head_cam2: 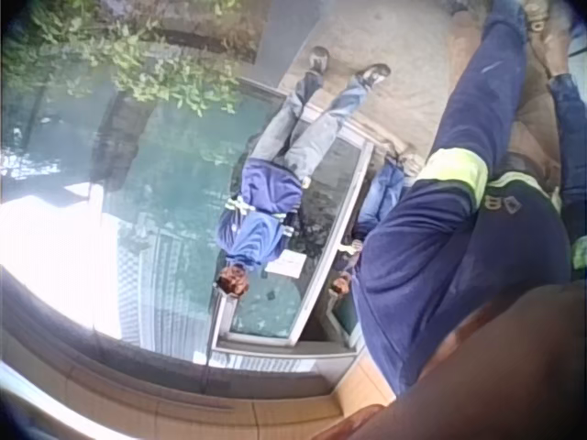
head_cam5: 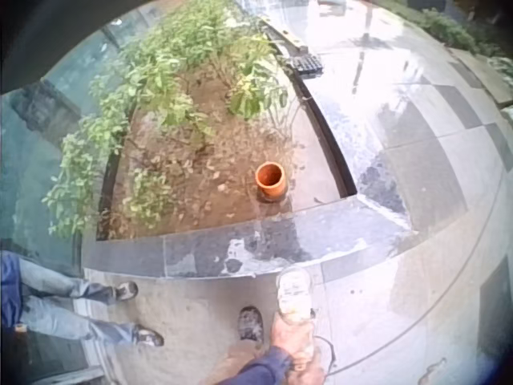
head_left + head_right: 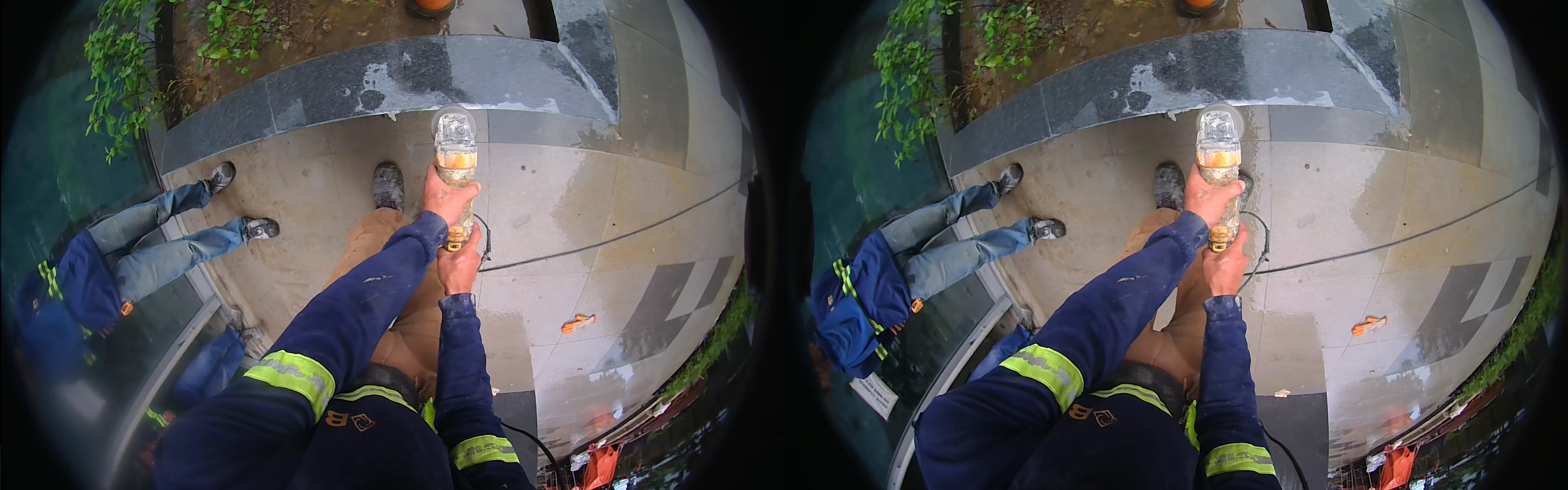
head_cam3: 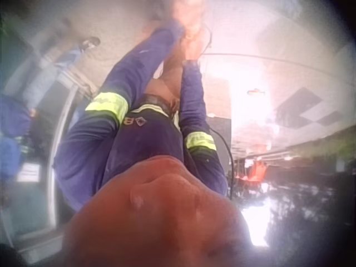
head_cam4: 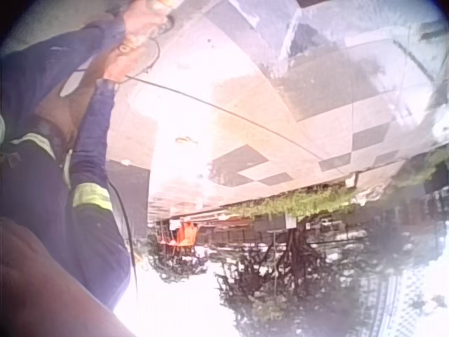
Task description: The person uses a handheld angle grinder to grind the edge of a dark stone step. The person holds the tool with both hands and moves it along the curved edge while a coworker stands nearby.
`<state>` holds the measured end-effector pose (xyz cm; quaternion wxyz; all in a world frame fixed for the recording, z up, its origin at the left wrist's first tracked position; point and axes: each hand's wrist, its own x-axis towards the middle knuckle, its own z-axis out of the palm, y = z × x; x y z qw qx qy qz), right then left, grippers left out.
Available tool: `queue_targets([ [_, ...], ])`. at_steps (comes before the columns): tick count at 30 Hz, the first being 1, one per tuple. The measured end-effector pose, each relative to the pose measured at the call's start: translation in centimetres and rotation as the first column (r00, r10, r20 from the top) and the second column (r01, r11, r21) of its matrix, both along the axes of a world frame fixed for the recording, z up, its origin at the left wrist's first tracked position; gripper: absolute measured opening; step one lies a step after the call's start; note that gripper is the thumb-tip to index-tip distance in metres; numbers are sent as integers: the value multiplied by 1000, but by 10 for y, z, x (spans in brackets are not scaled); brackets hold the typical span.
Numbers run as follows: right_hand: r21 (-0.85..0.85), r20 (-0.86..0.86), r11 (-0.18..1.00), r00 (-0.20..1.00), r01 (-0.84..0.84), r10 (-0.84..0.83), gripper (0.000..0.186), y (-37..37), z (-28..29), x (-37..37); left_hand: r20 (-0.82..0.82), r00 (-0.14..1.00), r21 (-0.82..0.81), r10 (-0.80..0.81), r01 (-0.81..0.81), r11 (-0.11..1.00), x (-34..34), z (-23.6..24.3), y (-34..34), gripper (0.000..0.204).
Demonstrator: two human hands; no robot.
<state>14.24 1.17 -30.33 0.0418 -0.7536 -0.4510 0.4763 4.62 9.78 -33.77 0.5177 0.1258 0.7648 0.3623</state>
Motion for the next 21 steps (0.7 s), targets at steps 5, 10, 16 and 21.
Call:
queue_targets([
  [5, -13, -51, 999, 998, -45, 44, 76, -3, 3, -8, -19, 997, 49, 72, -71, 996, -13, -4, -14, 63],
  [10, 3, -24, 999, 999, -45, 45, 74, -3, 5, -13, -14, 998, 34, 66, -65, 997, -16, -3, -15, 60],
  [16, 19, -16, 996, 996, -88, 88, 75, -10, -1, -15, -8, 996, 29, 85, -84, 996, -21, 2, -18, 62],
  [21, 29, -23, 999, 1000, -16, 17, 79, -17, -2, -18, -31, 1000, -52, -7, 6, 999, -22, 18, -11, 67],
])
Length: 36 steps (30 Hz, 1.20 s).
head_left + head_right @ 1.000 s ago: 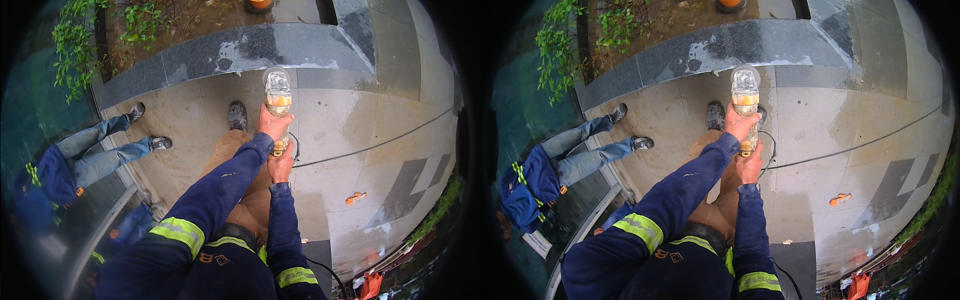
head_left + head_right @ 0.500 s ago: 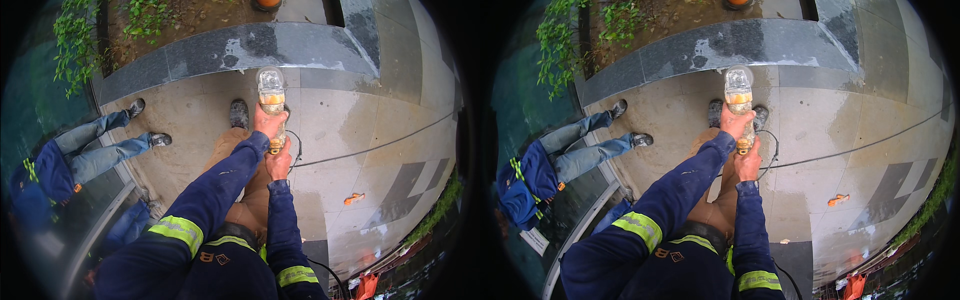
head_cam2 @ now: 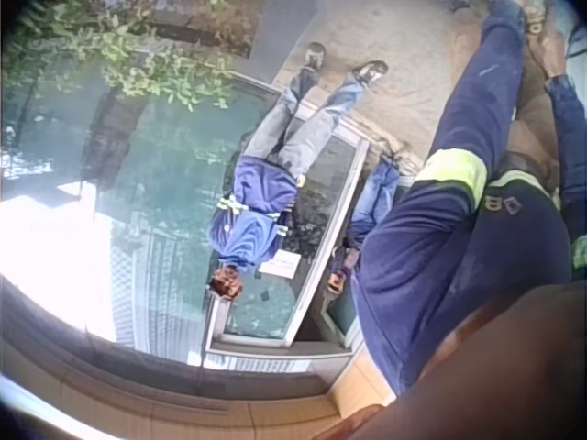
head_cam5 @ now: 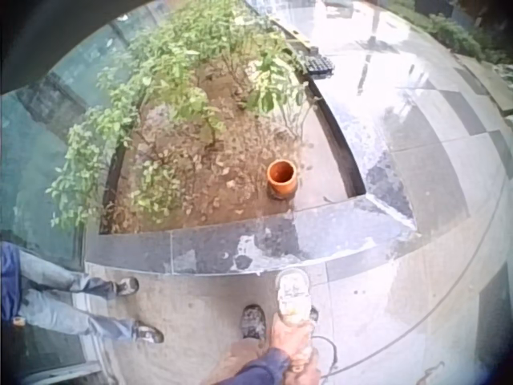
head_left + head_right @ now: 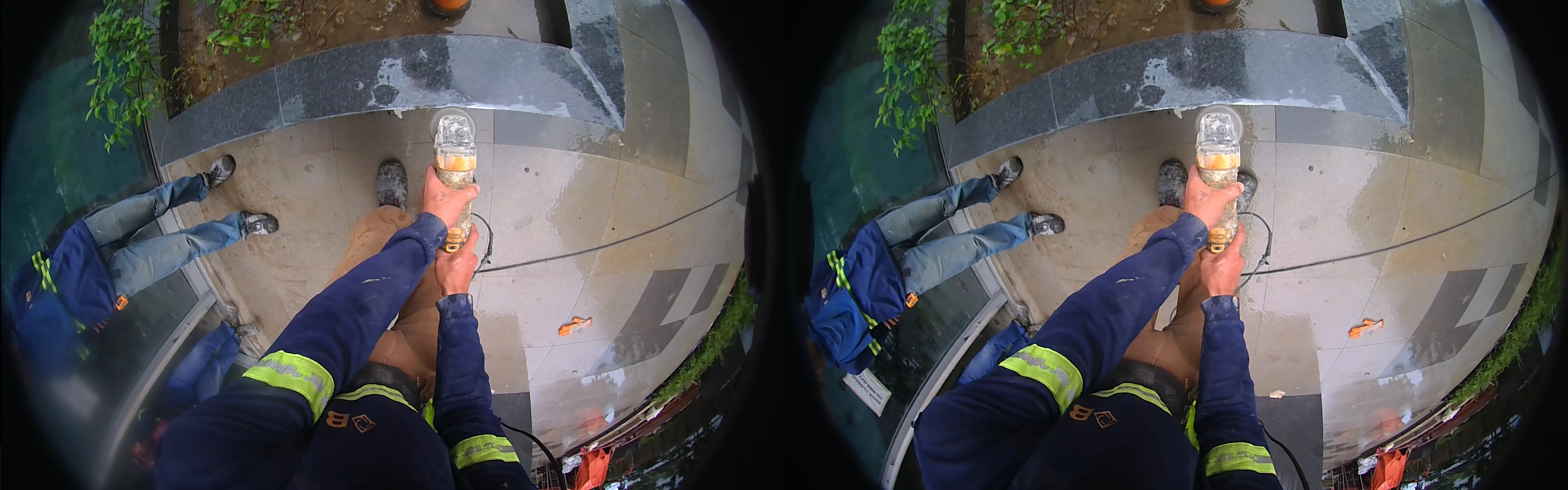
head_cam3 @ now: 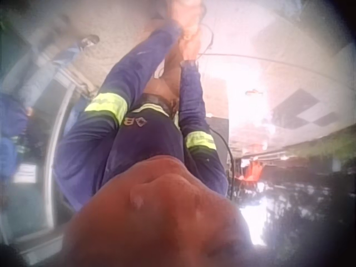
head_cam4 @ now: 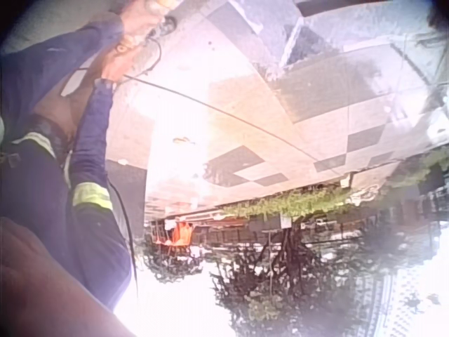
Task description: The person uses a handheld angle grinder to grind the edge of a dark stone step. The person holds the tool with both hands and moves it along the curved edge while a coworker stands nearby.
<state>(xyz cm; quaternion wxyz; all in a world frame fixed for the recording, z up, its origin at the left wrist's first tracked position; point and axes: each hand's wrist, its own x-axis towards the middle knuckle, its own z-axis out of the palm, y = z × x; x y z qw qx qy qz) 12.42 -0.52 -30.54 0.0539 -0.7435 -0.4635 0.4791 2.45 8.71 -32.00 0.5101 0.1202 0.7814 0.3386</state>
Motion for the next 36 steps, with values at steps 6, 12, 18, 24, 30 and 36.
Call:
queue_targets([
  [6, -8, 13, 1000, 1000, -7, 7, 82, 6, 0, -5, -13, 1000, 76, 17, -16, 997, -2, -18, -1, 71],
  [12, -55, 1, 998, 999, 33, -33, 81, 10, 4, -4, -27, 999, 12, -27, 27, 1000, -1, -8, 4, 71],
  [18, -26, -17, 1000, 1000, 0, -1, 81, 5, 4, -5, -36, 999, 20, 1, -1, 1000, -4, -10, -2, 69],
  [24, -64, -22, 997, 999, 40, -41, 79, 17, 10, -6, -77, 996, -36, -46, 44, 998, -2, 0, 10, 68],
  [30, 8, -28, 1000, 999, 17, -17, 78, -1, -2, -6, -47, 999, 9, -5, 5, 1000, -5, 0, 1, 66],
  [36, -66, -36, 998, 999, 23, -25, 76, 14, 8, -9, -52, 999, 19, 10, -9, 1000, -5, -4, 5, 64],
])
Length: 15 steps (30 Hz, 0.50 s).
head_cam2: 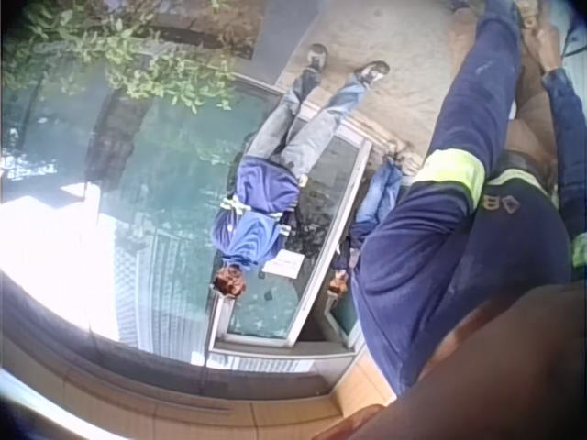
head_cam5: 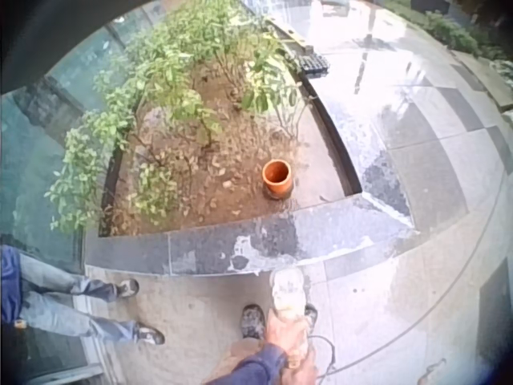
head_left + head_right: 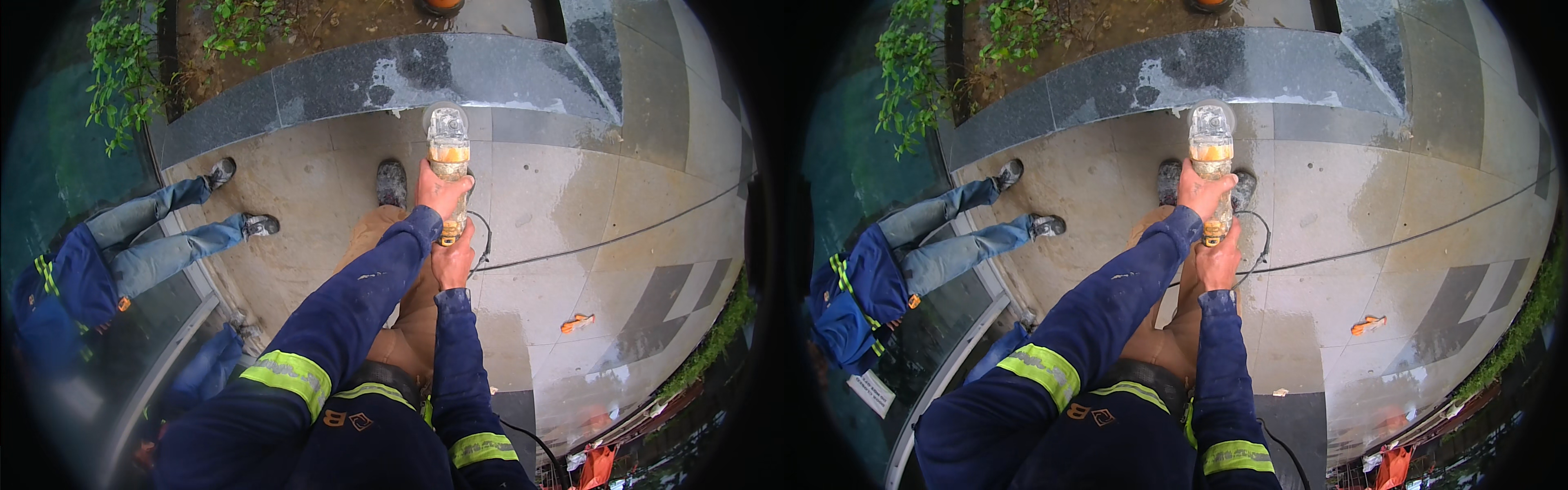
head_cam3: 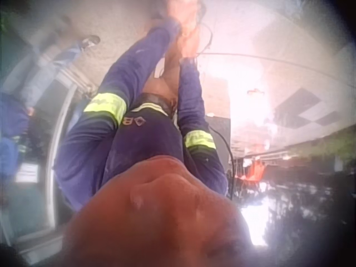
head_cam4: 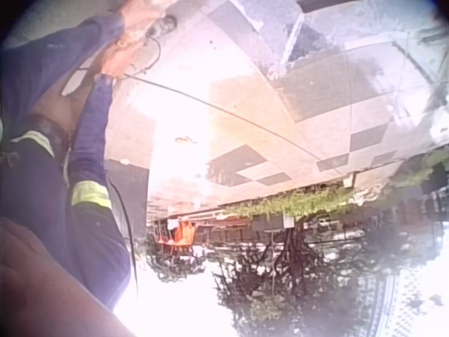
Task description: The person uses a handheld angle grinder to grind the edge of a dark stone step. The person holds the tool with both hands and moves it along the curved edge while a coworker stands nearby.
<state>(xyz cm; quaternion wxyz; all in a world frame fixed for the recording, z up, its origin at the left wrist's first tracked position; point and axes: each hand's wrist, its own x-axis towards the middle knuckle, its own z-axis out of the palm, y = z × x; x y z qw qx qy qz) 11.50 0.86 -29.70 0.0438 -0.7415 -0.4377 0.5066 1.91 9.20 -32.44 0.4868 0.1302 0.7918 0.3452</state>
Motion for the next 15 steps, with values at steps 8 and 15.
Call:
queue_targets([
  [8, -18, 13, 1000, 1000, 12, -12, 77, -3, 2, 0, -11, 999, -45, -31, 30, 999, 1, 10, 2, 62],
  [15, 63, -6, 998, 1000, -12, 12, 79, -9, -10, 0, 38, 999, 23, 14, -15, 1000, -4, 0, -2, 66],
])
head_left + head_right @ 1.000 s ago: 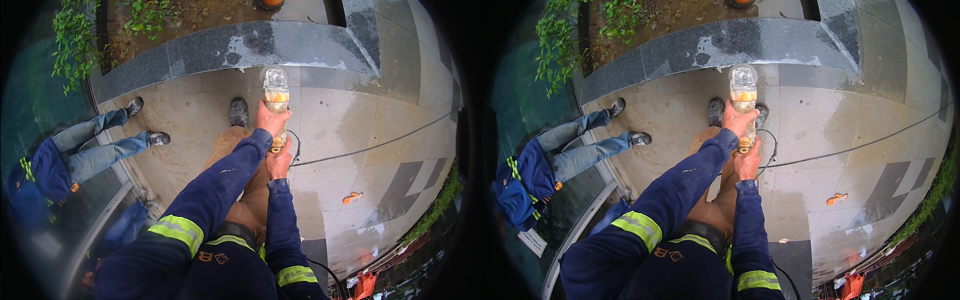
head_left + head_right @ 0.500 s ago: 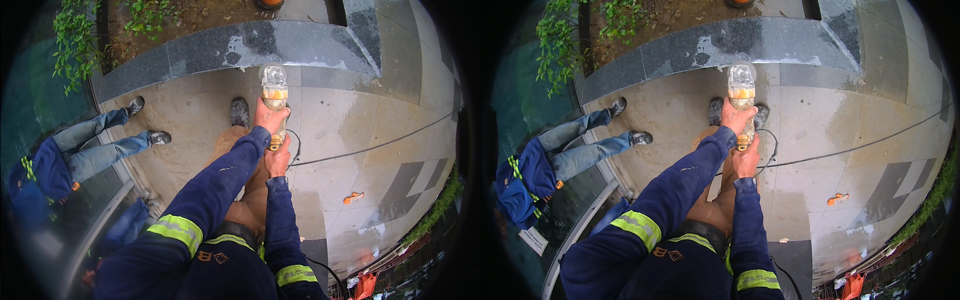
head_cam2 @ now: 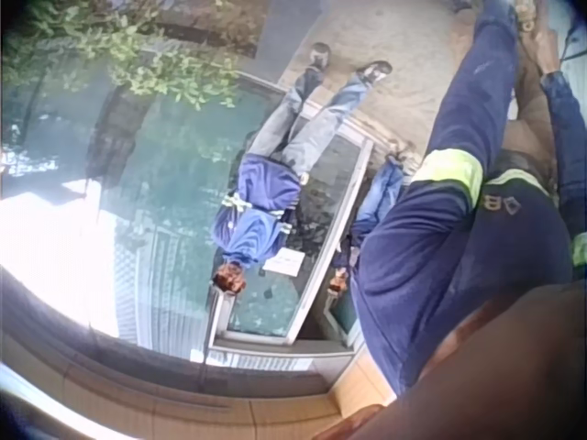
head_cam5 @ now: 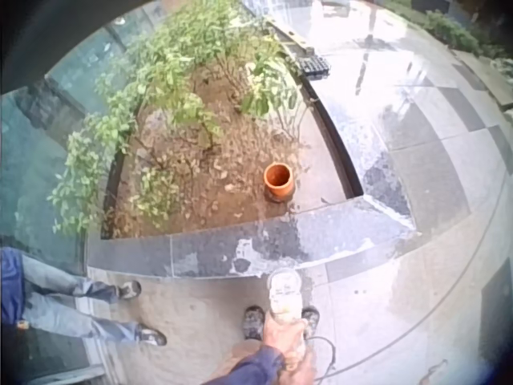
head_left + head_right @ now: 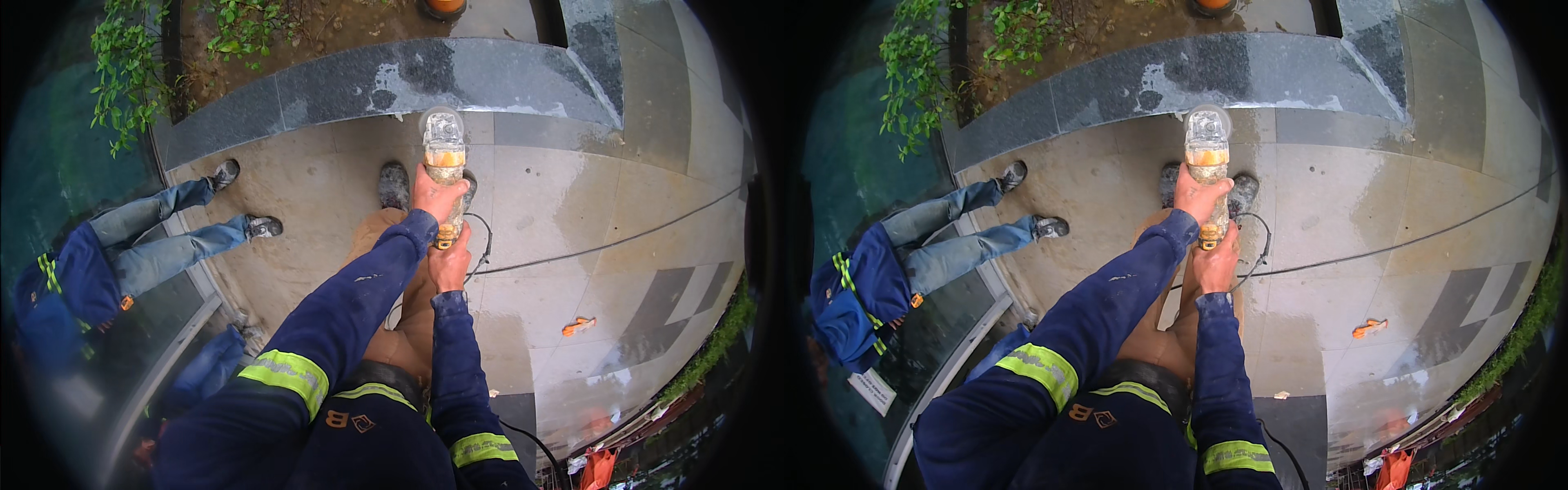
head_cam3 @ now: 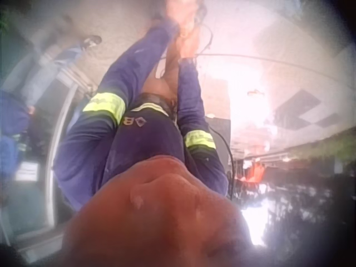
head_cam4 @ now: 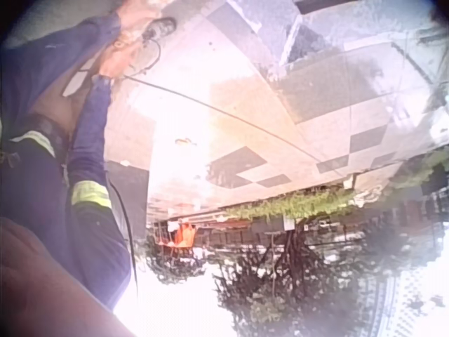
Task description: The person uses a handheld angle grinder to grind the edge of a dark stone step. The person holds the tool with both hands and moves it along the curved edge while a coworker stands nearby.
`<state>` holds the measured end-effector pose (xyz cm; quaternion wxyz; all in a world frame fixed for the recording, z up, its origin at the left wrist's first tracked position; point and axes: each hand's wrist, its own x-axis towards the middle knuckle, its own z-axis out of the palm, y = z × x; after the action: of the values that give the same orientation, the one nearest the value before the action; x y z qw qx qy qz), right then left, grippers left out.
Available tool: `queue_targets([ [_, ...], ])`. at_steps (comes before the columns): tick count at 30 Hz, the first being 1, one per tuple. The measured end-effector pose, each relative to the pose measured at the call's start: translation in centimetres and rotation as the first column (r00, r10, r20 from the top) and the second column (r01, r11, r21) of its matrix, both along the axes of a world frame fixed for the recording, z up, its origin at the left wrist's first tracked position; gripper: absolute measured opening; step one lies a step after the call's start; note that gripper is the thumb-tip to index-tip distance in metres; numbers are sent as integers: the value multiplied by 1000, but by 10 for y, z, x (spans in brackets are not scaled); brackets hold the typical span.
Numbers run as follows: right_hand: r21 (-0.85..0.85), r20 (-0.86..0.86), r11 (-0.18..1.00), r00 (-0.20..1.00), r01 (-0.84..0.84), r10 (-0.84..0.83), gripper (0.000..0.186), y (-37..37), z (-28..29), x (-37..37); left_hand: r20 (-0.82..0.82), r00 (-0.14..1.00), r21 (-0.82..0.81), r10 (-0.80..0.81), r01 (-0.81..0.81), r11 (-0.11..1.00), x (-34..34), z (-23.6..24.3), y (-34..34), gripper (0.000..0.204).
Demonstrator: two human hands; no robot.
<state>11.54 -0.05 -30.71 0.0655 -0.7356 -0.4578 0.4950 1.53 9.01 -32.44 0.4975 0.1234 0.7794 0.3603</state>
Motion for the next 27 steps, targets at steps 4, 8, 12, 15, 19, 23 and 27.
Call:
queue_targets([
  [4, 7, 47, 1000, 999, -21, 20, 78, -4, -2, 2, -39, 999, -70, -37, 35, 997, 3, 1, -1, 62],
  [8, -73, 17, 997, 999, -34, 35, 76, 6, 7, -3, -26, 1000, -3, 6, -6, 1000, -2, -7, -3, 66],
  [12, -60, 19, 997, 999, -44, 45, 73, 2, 10, -8, -15, 1000, -19, 10, -10, 1000, -9, -2, -8, 62],
  [15, -77, 4, 997, 1000, -23, 23, 72, 6, 18, -12, -81, 996, -45, -31, 28, 999, -10, -7, -11, 63],
  [19, -87, 22, 995, 999, -44, 47, 70, 7, 16, -15, -2, 999, 12, 32, -32, 999, -12, -8, -13, 64],
  [23, -37, 15, 998, 999, -45, 46, 70, -4, 12, -19, -45, 999, -9, 22, -22, 1000, -17, -16, -22, 61],
  [27, -72, 13, 997, 999, -28, 29, 75, 4, 17, -21, -48, 999, -33, -12, 10, 999, -17, -10, -15, 66],
])
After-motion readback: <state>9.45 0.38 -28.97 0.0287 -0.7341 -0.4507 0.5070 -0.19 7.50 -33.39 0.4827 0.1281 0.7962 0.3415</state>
